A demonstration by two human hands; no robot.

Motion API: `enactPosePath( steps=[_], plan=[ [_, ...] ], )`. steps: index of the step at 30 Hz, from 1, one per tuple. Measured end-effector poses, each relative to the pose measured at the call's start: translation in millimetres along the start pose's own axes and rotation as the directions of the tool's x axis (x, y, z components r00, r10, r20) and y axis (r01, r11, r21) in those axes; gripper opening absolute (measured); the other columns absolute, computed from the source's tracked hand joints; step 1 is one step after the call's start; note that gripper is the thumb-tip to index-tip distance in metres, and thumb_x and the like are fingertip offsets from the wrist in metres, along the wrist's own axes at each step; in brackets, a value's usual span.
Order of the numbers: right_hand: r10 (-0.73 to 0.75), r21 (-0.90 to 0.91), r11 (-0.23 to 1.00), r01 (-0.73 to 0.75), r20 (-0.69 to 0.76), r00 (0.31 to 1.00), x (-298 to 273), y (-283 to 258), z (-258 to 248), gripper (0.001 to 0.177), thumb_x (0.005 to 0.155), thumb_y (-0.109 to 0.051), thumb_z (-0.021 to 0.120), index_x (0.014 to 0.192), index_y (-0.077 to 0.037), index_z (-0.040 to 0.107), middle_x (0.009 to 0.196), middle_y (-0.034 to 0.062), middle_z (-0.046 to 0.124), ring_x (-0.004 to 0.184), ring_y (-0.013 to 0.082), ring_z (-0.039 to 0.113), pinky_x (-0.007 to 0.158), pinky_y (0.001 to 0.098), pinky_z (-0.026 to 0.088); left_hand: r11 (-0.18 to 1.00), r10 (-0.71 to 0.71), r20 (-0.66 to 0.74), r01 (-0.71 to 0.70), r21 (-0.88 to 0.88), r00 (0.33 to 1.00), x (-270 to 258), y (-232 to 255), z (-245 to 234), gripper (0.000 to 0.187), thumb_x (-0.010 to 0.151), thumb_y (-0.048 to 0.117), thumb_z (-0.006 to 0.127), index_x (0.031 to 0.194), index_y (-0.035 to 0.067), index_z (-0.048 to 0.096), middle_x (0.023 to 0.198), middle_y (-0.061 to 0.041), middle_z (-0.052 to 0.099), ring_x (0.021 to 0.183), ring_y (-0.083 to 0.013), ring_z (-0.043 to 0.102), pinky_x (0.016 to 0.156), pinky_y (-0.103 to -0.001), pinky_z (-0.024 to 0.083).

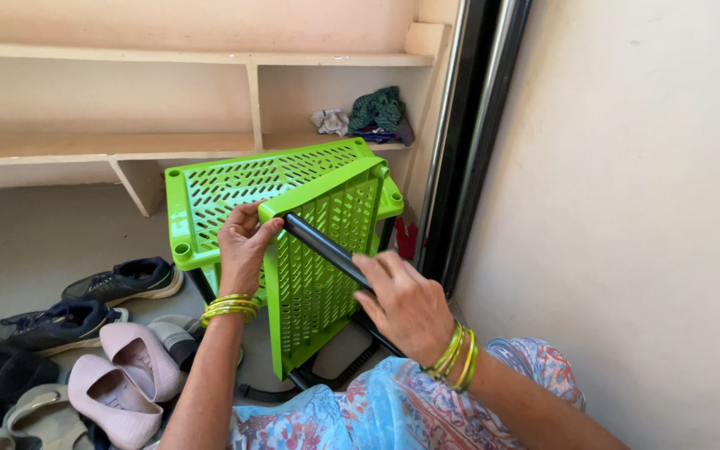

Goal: The person assembles a three-tier green plastic shoe rack by inserting black metal poles into the shelf trays and securing them. They then wipe the poles with a white cloth. The task is performed on the floor in a room with shoes and a built-in shelf nearby.

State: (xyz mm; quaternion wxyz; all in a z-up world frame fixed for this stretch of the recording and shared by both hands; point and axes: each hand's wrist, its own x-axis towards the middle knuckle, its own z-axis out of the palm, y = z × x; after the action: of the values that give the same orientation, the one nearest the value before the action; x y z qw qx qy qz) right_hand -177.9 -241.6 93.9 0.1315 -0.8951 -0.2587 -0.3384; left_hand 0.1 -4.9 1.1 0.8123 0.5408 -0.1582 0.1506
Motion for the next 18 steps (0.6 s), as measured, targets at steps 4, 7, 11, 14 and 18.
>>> enactPosePath(
  steps=[4,7,11,14,18],
  plan=[
    [0.09,-0.137,0.988,-0.067,0.169,0.981,2,-8,14,0.057,0.09,-0.028,0.07,0.141,-0.009,0.055,0.087,0.0126,0.064,0.071,0.0268,0.069,0.056,0.0382,0.056,1.0,0.014,0.006,-0.014,-0.018,1.0,0,0,-4,0.034,0.09,-0.003,0.075,0.122,-0.002,0.061,0.113,-0.007,0.073,0.101,-0.01,0.069,0.089,-0.023,0.055],
    [0.16,-0.162,0.979,-0.121,0.25,0.955,3,0,23,0.056,0.094,-0.032,0.069,0.143,-0.011,0.054,0.081,0.0112,0.065,0.064,0.0285,0.069,0.055,0.0399,0.055,1.0,0.023,-0.01,-0.023,-0.009,1.0,-2,-2,-3,0.034,0.09,-0.002,0.076,0.121,-0.001,0.061,0.113,-0.007,0.073,0.101,-0.0098,0.068,0.089,-0.023,0.055],
    [0.19,0.209,0.943,-0.26,0.302,0.934,5,20,27,0.053,0.093,-0.032,0.071,0.137,-0.006,0.058,0.083,0.0147,0.069,0.069,0.0292,0.072,0.061,0.0392,0.056,0.998,0.032,-0.031,-0.033,-0.044,0.999,-8,-5,-4,0.034,0.09,-0.002,0.076,0.121,0.0,0.061,0.114,-0.007,0.072,0.102,-0.0102,0.068,0.09,-0.024,0.054],
    [0.259,0.443,0.776,-0.448,0.423,0.868,11,30,27,0.049,0.09,-0.029,0.072,0.131,-0.003,0.062,0.08,0.018,0.071,0.072,0.0323,0.072,0.064,0.0404,0.054,0.998,0.035,-0.036,-0.037,-0.049,0.999,-9,-6,-4,0.033,0.09,-0.003,0.076,0.119,0.001,0.06,0.115,-0.007,0.072,0.103,-0.0104,0.068,0.091,-0.024,0.055],
    [0.321,0.521,0.586,-0.621,0.554,0.768,20,21,24,0.051,0.087,-0.029,0.07,0.13,-0.003,0.061,0.084,0.0196,0.071,0.074,0.0368,0.068,0.064,0.0426,0.053,0.996,0.049,-0.037,-0.052,-0.072,0.998,-6,-2,-6,0.033,0.091,-0.002,0.075,0.12,0.001,0.059,0.117,-0.007,0.073,0.104,-0.0103,0.068,0.092,-0.024,0.055]
  ],
)
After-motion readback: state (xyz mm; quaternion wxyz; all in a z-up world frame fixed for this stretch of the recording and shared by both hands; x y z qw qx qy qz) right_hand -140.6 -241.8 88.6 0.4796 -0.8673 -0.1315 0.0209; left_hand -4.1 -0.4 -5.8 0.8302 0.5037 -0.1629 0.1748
